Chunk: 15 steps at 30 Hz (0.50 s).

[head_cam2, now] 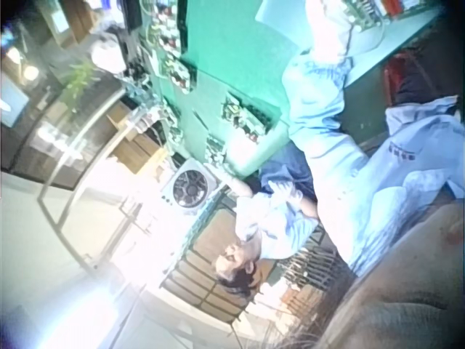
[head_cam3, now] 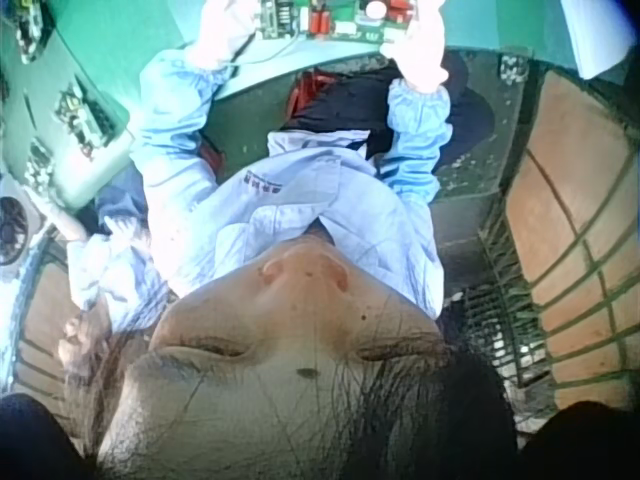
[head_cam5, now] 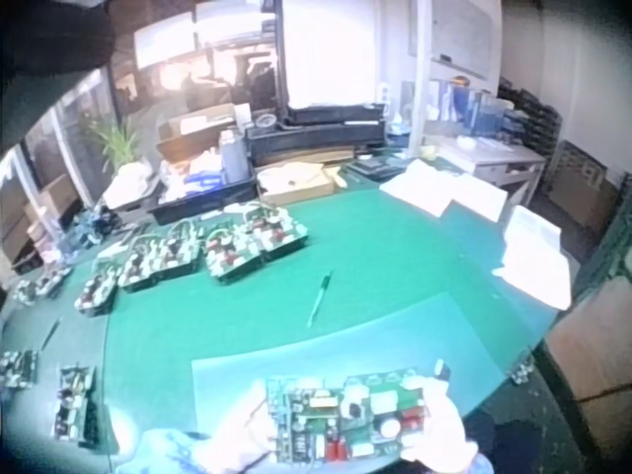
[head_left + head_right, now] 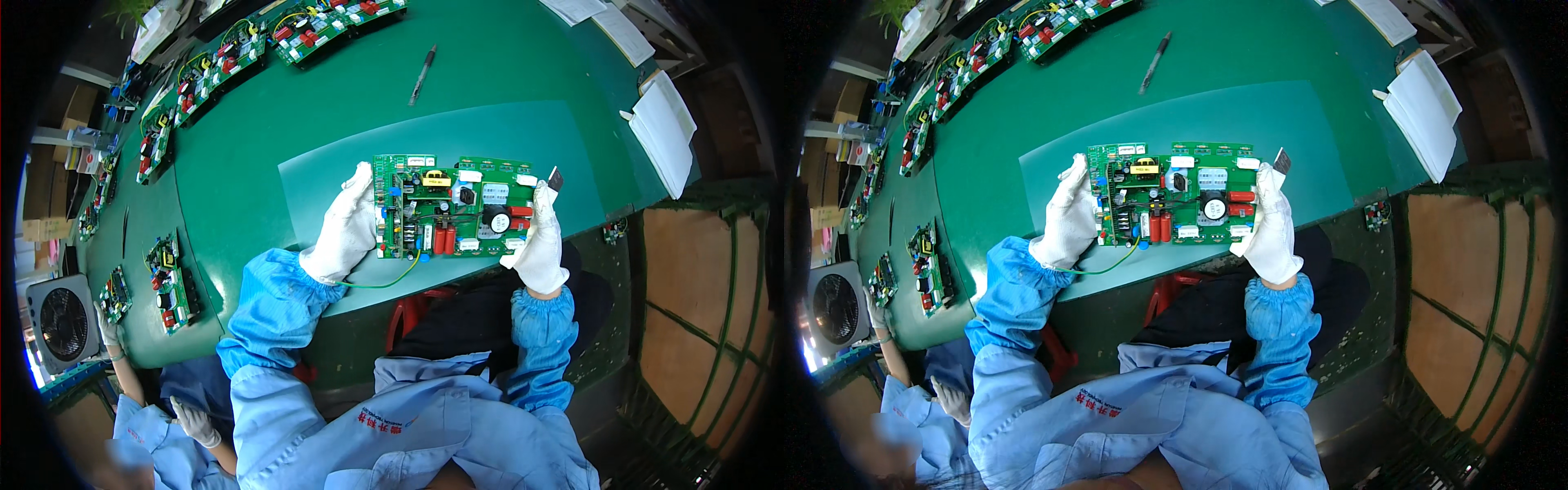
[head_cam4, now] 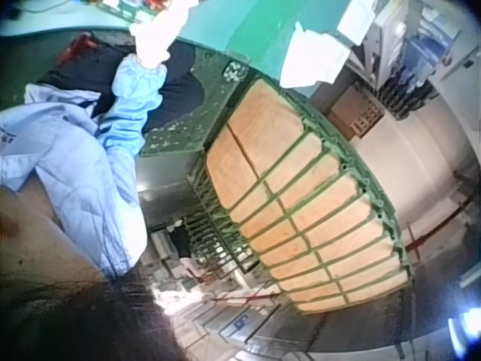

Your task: Inspecting and handling electronic circuit boards at a workstation.

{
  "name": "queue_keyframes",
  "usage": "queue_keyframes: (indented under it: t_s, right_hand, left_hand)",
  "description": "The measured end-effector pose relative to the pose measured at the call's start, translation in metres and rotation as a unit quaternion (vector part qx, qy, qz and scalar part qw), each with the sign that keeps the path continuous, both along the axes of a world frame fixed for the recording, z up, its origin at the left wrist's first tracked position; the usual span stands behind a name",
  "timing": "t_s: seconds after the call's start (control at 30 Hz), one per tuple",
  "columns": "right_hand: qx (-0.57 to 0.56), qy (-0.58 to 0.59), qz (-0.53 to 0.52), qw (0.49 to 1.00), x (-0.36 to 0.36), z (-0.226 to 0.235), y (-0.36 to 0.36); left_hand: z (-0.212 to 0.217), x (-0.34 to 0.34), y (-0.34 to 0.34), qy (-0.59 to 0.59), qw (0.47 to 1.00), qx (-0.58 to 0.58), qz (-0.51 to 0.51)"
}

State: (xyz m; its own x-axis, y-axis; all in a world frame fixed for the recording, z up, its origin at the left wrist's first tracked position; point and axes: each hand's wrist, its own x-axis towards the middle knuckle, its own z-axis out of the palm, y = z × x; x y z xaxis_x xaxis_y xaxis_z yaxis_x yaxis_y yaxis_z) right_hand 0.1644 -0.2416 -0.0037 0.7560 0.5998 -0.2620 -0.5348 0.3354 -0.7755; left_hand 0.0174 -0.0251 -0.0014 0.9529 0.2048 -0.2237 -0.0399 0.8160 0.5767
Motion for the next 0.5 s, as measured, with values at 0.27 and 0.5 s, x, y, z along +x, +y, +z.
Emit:
queue_keyframes:
  t_s: [0.27, 0.5]
  right_hand:
    - [-0.008, 0.003, -0.006, 1.0, 0.001, -0.004, -0.003]
    - [0.044, 0.036, 0.027, 0.998, 0.004, -0.003, -0.006]
  left_hand:
    - [0.0, 0.0, 0.0, 0.015, 1.0, -0.005, 0.002]
    - [-0.001, -0.001, -0.001, 0.012, 0.999, -0.027, 0.027]
